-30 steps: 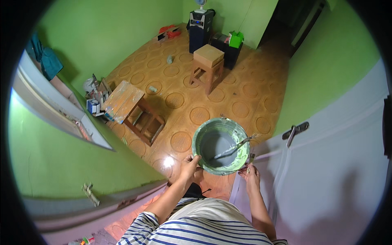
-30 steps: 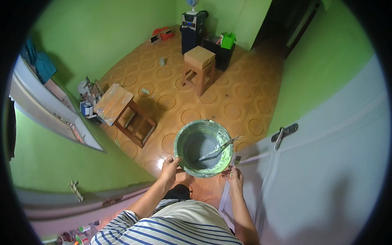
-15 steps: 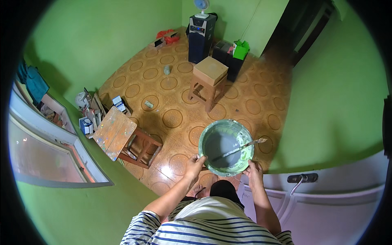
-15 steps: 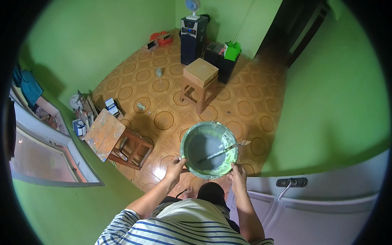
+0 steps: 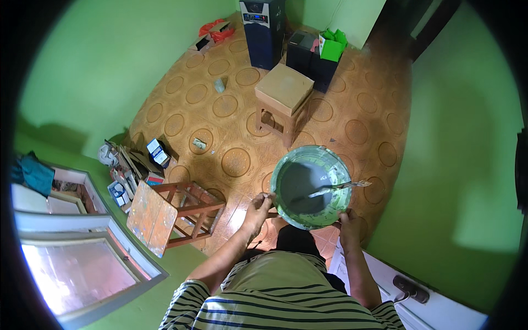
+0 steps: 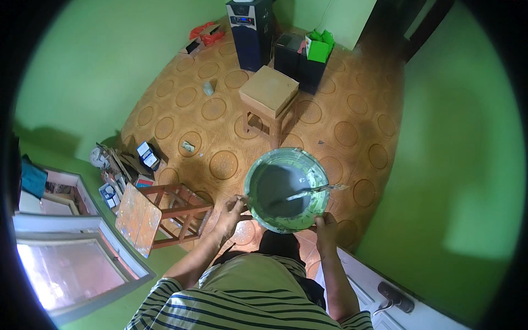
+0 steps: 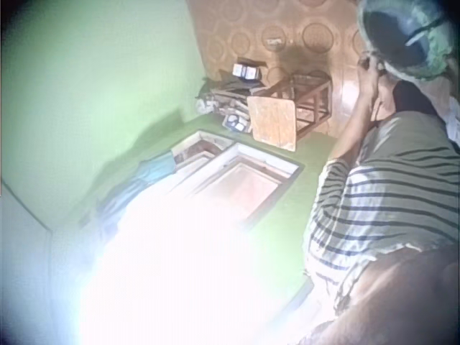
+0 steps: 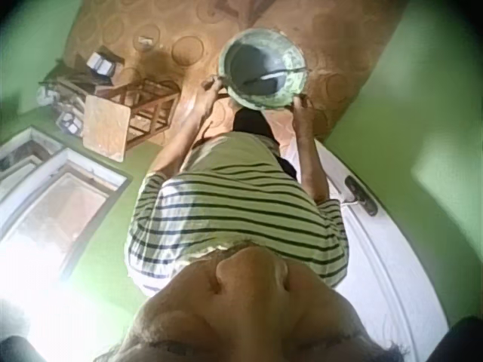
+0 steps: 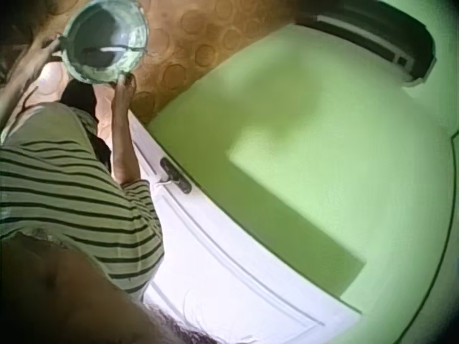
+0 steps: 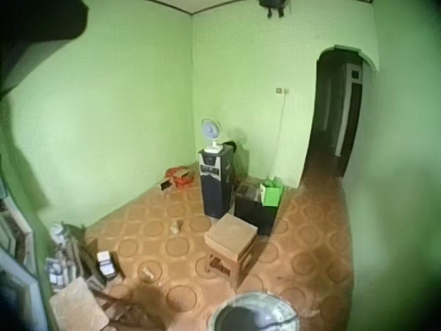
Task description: The person sits on the floor and mixes a grey liquid in a bucket using a stick. They then pour the mixture into a paint tray and carry the bucket and tray into a room. Finally, they use a brush to apply the paint to a door frame.
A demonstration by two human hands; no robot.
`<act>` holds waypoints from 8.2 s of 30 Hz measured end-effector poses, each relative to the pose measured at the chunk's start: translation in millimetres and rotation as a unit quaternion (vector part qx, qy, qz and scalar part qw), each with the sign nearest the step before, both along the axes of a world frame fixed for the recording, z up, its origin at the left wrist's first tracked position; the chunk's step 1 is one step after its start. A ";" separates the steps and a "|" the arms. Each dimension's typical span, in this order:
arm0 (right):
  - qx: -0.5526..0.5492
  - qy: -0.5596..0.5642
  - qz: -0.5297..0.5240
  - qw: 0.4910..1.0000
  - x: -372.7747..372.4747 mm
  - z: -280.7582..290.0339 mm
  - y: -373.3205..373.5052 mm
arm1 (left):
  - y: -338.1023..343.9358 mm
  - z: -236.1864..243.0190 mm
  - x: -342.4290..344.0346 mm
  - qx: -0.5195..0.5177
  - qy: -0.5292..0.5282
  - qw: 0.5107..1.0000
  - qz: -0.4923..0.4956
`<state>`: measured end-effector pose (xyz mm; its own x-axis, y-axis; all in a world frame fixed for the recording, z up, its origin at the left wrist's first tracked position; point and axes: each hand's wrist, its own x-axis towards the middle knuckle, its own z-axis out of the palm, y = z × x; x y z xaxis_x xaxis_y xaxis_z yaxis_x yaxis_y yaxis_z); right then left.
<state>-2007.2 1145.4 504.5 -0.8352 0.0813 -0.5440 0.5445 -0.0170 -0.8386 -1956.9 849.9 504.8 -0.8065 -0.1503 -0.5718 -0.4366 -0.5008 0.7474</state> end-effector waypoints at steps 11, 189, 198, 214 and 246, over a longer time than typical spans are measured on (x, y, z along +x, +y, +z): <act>0.029 0.048 -0.090 0.994 -106.9 -24.2 -8.5 | -85.9 -110.0 -200.7 -0.002 -0.106 0.994 -0.013; 0.151 -0.006 -0.987 -0.062 81.6 -4.0 -299.2 | 922.6 183.6 -95.7 0.078 0.617 0.530 -0.576; 0.138 -0.077 -0.986 -0.055 82.1 26.5 -267.4 | 954.4 192.9 -86.7 -0.002 0.580 0.524 -0.623; 0.173 -0.032 -0.983 -0.051 79.1 71.1 -211.5 | 864.8 -82.0 -141.5 -0.199 0.603 0.394 -0.664; -0.002 -0.042 -0.999 0.003 100.5 43.9 -249.6 | 491.8 -246.1 -175.1 -0.270 0.486 -0.713 -0.427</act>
